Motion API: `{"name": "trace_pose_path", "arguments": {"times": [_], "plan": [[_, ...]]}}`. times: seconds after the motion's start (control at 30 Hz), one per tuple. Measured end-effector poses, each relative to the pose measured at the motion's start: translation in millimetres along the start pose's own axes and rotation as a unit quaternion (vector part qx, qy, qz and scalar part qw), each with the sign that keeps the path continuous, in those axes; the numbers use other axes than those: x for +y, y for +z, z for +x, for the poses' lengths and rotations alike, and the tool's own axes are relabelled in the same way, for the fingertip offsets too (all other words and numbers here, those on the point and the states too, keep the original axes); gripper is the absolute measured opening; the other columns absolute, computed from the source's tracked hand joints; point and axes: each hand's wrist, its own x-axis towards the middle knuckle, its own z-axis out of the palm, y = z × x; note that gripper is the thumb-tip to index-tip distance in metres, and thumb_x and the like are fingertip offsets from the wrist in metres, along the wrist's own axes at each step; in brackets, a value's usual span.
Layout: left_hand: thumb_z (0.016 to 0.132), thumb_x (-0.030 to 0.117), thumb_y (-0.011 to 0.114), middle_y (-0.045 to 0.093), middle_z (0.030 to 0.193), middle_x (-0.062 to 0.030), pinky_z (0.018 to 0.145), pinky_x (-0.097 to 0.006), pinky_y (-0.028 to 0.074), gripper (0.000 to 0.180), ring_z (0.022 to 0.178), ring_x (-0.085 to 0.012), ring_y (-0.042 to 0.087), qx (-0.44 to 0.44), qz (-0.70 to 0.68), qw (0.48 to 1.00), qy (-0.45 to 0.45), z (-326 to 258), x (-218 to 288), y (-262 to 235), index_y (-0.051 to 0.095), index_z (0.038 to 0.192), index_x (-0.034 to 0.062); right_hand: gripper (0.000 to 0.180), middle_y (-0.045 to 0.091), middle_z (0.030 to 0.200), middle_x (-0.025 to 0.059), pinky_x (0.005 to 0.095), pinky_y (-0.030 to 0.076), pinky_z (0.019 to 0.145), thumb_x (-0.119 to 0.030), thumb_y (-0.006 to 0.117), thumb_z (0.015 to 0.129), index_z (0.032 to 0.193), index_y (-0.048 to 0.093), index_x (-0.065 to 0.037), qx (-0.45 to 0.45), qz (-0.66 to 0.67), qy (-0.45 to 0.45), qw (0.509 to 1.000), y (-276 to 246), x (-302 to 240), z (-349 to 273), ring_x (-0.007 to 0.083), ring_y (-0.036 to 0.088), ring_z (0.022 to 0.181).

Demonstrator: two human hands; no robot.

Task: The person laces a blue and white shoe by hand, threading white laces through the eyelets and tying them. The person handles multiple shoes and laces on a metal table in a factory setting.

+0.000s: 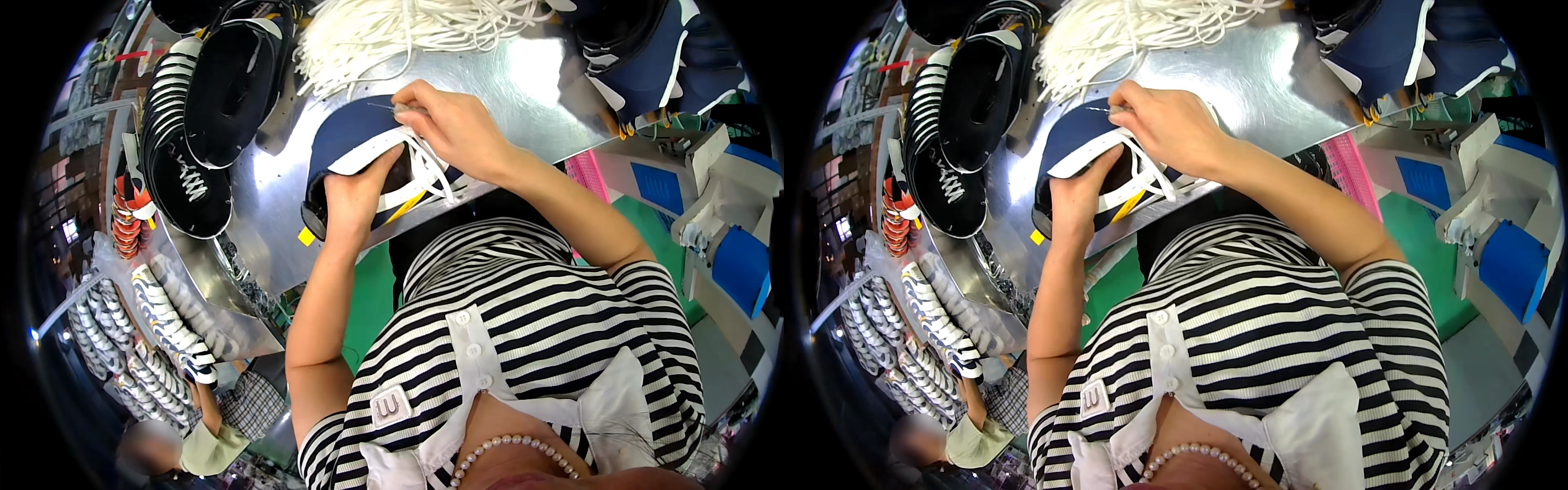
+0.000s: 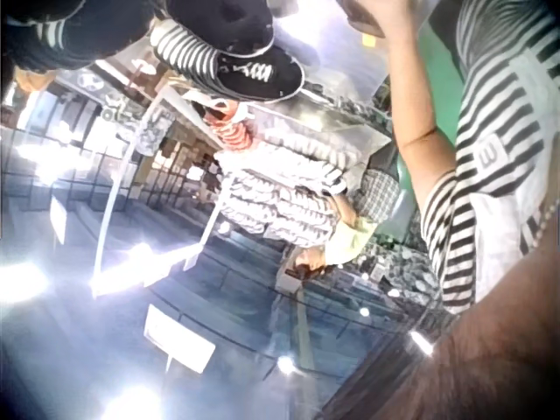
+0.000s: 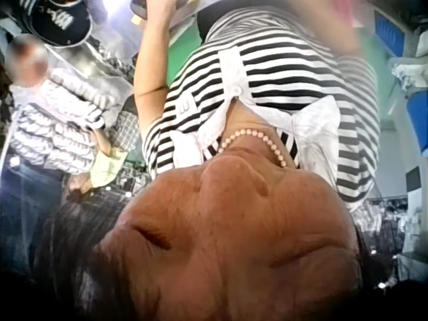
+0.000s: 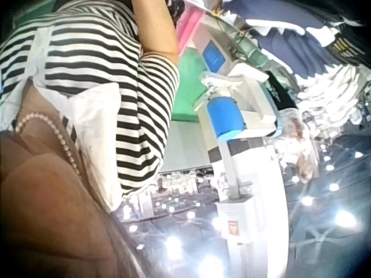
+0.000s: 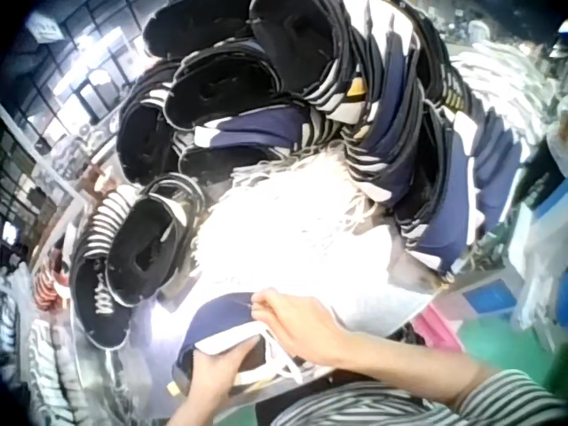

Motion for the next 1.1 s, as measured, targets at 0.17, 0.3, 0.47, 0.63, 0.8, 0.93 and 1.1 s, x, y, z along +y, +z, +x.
{"name": "trace_pose_path", "arguments": {"times": [0.17,0.3,0.47,0.63,0.8,0.93,1.1], "plan": [[0.083,0.011,0.074,0.065,0.088,-0.0016,0.069,-0.025,0.043,0.021,0.077,-0.0094,0.055,-0.079,-0.068,0.985,-0.137,-3,14,-17,0.068,0.1,0.0014,0.022,0.068,0.083,0.0156,0.0427,0.051,0.065,-0.023,0.056,0.096,0.107,0.055,-0.003,0.016,-0.066,0.021,0.997,10,-1,7,0.0355,0.065,0.074],[0.08,0.003,0.066,0.055,0.092,-0.0023,0.063,-0.023,0.038,0.032,0.072,-0.0107,0.046,-0.127,-0.389,0.912,-0.008,-51,51,-71,0.059,0.111,-0.003,0.023,0.067,0.079,0.0175,0.0443,0.051,0.065,-0.023,0.054,0.098,0.107,0.055,-0.001,0.042,-0.092,0.076,0.992,5,5,9,0.037,0.065,0.073],[0.078,-0.006,0.063,0.048,0.07,-0.0005,0.053,-0.026,0.036,0.018,0.056,-0.0099,0.046,-0.1,-0.693,0.674,0.234,-109,105,-115,0.05,0.084,0.0055,0.025,0.068,0.078,0.0172,0.0437,0.052,0.066,-0.024,0.055,0.098,0.108,0.056,-0.002,0.044,-0.104,0.06,0.992,13,-8,12,0.0358,0.066,0.074],[0.074,0.007,0.077,0.064,0.097,-0.0071,0.083,-0.039,0.043,0.014,0.103,-0.0274,0.057,0.058,0.399,0.84,0.364,-59,17,-19,0.068,0.085,0.0066,0.022,0.067,0.077,0.0188,0.0443,0.052,0.065,-0.024,0.056,0.096,0.103,0.057,-0.003,0.091,-0.055,0.035,0.994,13,2,13,0.037,0.067,0.072],[0.072,0.002,0.079,0.062,0.095,-0.0129,0.074,-0.04,0.048,0.021,0.089,-0.0308,0.061,0.095,0.316,0.89,0.314,-44,-15,3,0.063,0.085,0.003,0.019,0.068,0.079,0.0154,0.0371,0.052,0.064,-0.02,0.06,0.095,0.106,0.057,-0.004,0.062,0.128,0.039,0.989,-13,-17,-14,0.0323,0.068,0.073],[0.076,0.01,0.079,0.064,0.093,-0.0166,0.072,-0.04,0.049,0.027,0.083,-0.0348,0.063,0.116,0.331,0.897,0.267,-42,-5,1,0.061,0.094,0.0016,0.017,0.069,0.082,0.0156,0.0364,0.052,0.064,-0.015,0.06,0.094,0.105,0.056,-0.002,-0.024,0.115,0.059,0.991,-23,-35,-62,0.0316,0.069,0.074],[0.081,0.021,0.078,0.067,0.08,-0.0137,0.063,-0.036,0.049,0.029,0.07,-0.0285,0.065,0.08,0.32,0.927,0.177,-43,-7,-4,0.06,0.094,0.0012,0.017,0.069,0.082,0.0165,0.0372,0.052,0.063,-0.014,0.06,0.094,0.104,0.054,-0.001,-0.086,0.115,0.106,0.984,-18,-33,-75,0.0315,0.069,0.073]]}}
